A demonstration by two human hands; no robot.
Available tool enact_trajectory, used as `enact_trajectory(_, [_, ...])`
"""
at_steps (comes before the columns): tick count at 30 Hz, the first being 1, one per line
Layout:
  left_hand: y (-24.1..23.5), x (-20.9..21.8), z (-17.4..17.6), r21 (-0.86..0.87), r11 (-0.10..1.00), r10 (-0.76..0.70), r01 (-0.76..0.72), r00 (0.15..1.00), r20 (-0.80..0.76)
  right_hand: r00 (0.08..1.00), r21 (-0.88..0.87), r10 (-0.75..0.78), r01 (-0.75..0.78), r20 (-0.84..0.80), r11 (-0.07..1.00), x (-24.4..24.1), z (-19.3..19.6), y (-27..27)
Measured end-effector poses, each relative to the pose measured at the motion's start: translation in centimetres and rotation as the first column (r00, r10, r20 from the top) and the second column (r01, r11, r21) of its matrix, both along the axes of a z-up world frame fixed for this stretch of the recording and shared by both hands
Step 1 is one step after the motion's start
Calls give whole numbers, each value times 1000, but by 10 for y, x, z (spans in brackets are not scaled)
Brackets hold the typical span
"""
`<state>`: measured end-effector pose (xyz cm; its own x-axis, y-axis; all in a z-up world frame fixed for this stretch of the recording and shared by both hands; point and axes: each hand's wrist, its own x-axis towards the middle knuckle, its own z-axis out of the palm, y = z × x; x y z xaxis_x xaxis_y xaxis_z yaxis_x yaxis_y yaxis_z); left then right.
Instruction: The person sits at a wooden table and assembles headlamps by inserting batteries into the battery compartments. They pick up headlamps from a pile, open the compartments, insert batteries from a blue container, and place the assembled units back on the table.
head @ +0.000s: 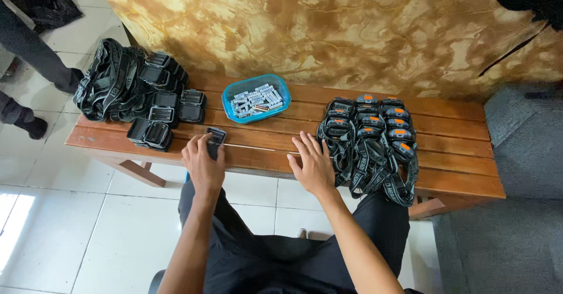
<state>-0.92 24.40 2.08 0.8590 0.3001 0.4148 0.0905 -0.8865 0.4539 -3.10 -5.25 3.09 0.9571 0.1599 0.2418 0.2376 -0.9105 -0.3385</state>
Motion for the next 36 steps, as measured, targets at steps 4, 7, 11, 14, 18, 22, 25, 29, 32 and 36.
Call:
enact_trajectory(4, [-20, -3, 10, -134, 991, -27, 21, 999, -41, 1000, 5, 2, -2, -12, 1000, 0, 1, 0])
enact_trajectory(7, [-37, -2, 9, -158, 984, -90, 81, 995, -49, 1000, 0, 9, -9, -25, 1000, 0, 5, 1])
enact_trajectory(11, [-77, 7, -2, -356, 900, -258, 253, 966, 34, 999, 2, -2, 2, -33, 1000, 0, 6, 1])
enact_trajectory(14, [-109, 20, -16, -465, 804, -374, 371, 923, 89, 999, 30, -7, 9, -46, 1000, 1, -1, -1])
enact_trajectory(18, [-137, 28, -4, -681, 577, -556, 451, 827, 77, 997, 234, -1, 17, -71, 972, 6, -5, -11])
enact_trajectory(22, [-135, 28, 13, -768, 449, -663, 456, 747, 56, 992, 430, -11, 63, -123, 901, 17, -20, -23])
enact_trajectory(25, [-132, 28, 11, -730, 503, -707, 463, 707, -39, 974, 665, 5, 151, -227, 732, 32, -25, -29])
enact_trajectory(29, [-136, 31, 9, -797, 403, -703, 450, 710, 45, 956, 676, 10, 200, -294, 710, 55, -14, -33])
enact_trajectory(32, [-133, 34, -1, -903, 232, -683, 362, 721, 113, 967, 734, 37, 165, -250, 659, 62, -29, -31])
enact_trajectory(36, [-129, 40, -6, -954, 132, -608, 269, 782, 137, 973, 839, 4, 198, -232, 507, 50, -37, -25])
